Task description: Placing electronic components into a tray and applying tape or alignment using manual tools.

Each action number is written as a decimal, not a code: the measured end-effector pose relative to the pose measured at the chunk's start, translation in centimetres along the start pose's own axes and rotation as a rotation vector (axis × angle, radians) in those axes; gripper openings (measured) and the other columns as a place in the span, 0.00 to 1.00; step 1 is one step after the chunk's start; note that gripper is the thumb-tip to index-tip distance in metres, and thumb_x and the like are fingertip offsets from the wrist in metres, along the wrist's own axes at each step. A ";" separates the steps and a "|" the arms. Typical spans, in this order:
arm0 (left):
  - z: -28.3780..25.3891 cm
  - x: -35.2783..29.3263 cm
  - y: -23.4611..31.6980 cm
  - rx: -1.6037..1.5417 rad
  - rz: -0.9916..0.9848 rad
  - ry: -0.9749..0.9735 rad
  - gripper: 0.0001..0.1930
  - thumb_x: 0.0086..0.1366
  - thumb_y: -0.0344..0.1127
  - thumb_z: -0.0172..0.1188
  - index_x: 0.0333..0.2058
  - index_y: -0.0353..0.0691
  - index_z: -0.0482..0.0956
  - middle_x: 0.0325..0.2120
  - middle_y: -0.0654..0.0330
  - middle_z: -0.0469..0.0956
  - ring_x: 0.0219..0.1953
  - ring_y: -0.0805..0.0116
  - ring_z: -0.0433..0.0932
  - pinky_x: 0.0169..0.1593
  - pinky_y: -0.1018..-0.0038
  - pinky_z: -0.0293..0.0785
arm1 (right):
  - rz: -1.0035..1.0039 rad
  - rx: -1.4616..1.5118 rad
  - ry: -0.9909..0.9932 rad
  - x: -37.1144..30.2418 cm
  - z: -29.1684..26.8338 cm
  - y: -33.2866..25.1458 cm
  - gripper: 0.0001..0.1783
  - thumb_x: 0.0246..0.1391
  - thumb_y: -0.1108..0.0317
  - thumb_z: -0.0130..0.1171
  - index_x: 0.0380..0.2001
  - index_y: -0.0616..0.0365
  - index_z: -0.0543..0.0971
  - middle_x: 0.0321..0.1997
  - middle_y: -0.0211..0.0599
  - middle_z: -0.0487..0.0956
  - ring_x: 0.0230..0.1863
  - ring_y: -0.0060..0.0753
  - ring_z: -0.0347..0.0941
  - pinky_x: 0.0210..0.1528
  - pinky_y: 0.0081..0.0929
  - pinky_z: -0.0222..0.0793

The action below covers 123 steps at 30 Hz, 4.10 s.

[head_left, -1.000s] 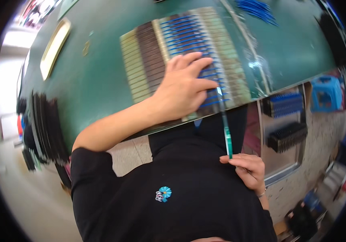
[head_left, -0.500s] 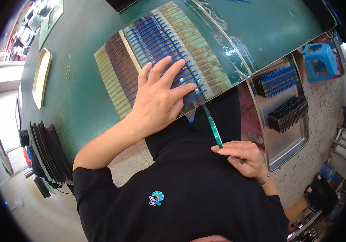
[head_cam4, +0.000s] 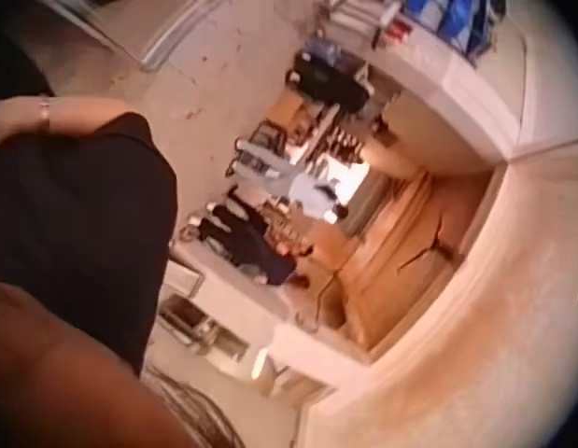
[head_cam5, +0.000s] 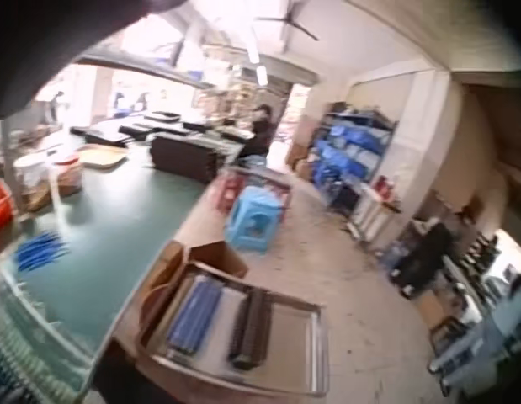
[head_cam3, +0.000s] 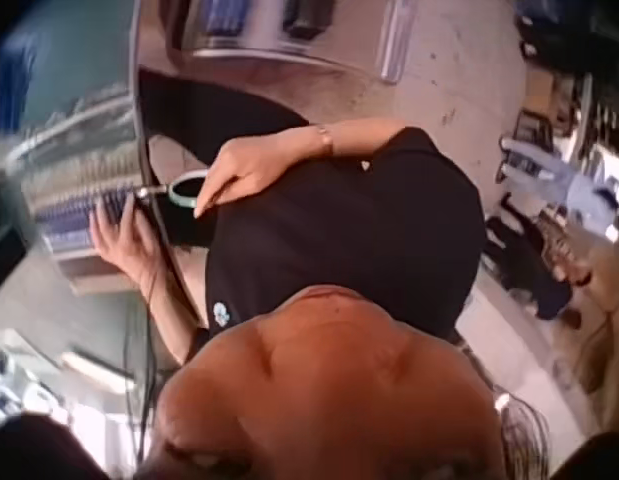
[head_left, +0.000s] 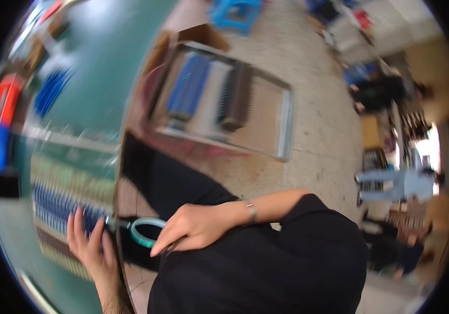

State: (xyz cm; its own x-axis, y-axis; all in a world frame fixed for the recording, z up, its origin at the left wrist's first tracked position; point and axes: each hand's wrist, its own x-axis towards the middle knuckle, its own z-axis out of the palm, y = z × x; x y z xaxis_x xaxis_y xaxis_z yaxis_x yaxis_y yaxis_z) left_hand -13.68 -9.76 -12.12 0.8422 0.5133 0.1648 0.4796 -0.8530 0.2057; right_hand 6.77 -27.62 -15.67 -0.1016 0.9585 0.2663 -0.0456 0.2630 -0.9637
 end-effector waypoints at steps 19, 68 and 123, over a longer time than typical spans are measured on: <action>3.2 -4.0 5.4 -0.742 -0.154 0.132 0.19 0.66 0.29 0.57 0.55 0.32 0.73 0.52 0.45 0.75 0.50 0.54 0.77 0.51 0.65 0.73 | 0.007 0.111 0.098 0.5 1.5 0.7 0.14 0.56 0.70 0.57 0.45 0.59 0.82 0.36 0.42 0.84 0.36 0.40 0.81 0.36 0.31 0.72; 9.0 -3.0 8.3 -1.315 -0.516 0.391 0.13 0.64 0.23 0.60 0.47 0.34 0.79 0.39 0.58 0.83 0.36 0.76 0.82 0.39 0.81 0.78 | 0.361 -0.922 -0.440 13.2 -4.0 -1.0 0.23 0.59 0.57 0.55 0.19 0.66 0.78 0.15 0.51 0.72 0.17 0.51 0.69 0.24 0.40 0.65; 9.6 -3.9 2.1 -0.586 -0.237 -0.076 0.33 0.67 0.32 0.59 0.68 0.42 0.55 0.56 0.51 0.73 0.51 0.57 0.76 0.51 0.73 0.74 | 0.247 -0.892 -0.018 7.1 -6.8 4.4 0.36 0.52 0.73 0.51 0.65 0.34 0.66 0.40 0.47 0.81 0.39 0.50 0.78 0.41 0.44 0.69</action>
State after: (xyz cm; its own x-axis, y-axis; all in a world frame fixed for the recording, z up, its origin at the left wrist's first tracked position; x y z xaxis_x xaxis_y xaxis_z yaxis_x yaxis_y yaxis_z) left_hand -13.56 -14.43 -21.59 0.7551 0.6554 -0.0148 0.4592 -0.5128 0.7254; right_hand 12.65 -18.86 -18.17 -0.0227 0.9987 0.0446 0.7610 0.0462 -0.6471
